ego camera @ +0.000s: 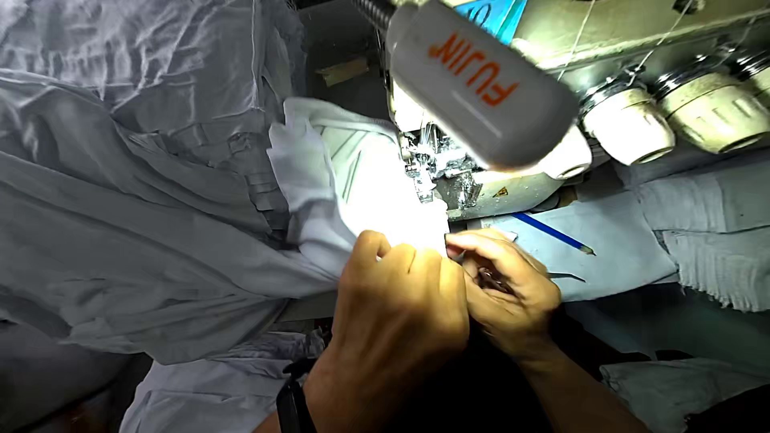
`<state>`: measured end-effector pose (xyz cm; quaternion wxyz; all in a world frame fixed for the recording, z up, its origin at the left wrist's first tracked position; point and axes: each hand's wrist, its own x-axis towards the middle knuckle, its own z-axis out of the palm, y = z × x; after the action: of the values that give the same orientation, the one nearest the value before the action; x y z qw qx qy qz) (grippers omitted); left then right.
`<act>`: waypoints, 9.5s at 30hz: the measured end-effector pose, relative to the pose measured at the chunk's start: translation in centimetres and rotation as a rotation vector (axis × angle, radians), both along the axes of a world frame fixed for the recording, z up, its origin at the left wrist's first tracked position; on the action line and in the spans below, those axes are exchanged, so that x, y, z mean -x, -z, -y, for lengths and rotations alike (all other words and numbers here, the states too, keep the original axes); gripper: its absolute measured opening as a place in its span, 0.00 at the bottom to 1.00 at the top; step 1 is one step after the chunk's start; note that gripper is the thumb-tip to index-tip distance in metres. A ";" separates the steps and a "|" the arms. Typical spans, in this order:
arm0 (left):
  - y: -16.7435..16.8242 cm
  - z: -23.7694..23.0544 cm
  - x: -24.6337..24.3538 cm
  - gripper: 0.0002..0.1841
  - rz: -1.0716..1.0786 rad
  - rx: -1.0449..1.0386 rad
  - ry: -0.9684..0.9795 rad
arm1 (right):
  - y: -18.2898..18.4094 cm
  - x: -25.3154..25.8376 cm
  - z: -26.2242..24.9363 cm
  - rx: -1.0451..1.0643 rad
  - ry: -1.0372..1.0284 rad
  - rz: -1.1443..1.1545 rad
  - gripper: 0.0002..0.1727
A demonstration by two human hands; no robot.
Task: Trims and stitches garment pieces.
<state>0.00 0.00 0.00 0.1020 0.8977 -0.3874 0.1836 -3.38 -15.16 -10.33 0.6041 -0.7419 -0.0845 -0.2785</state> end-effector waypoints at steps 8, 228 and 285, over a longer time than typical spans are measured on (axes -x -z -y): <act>2.5 -3.9 -2.0 0.10 -0.096 0.116 -0.021 | -1.4 -1.9 1.4 0.315 -0.134 0.156 0.07; 13.2 -1.1 5.0 0.10 -0.421 0.717 -0.214 | 3.0 2.3 -3.1 -0.382 -0.060 -0.204 0.09; -4.0 -6.2 -12.8 0.08 -0.637 0.211 0.103 | 1.0 1.5 -3.5 -0.106 -0.181 -0.115 0.14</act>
<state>12.81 6.19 4.03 0.3193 0.8737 -0.3596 -0.0727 -4.85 -11.68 -11.38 0.6688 -0.7131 -0.1016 -0.1840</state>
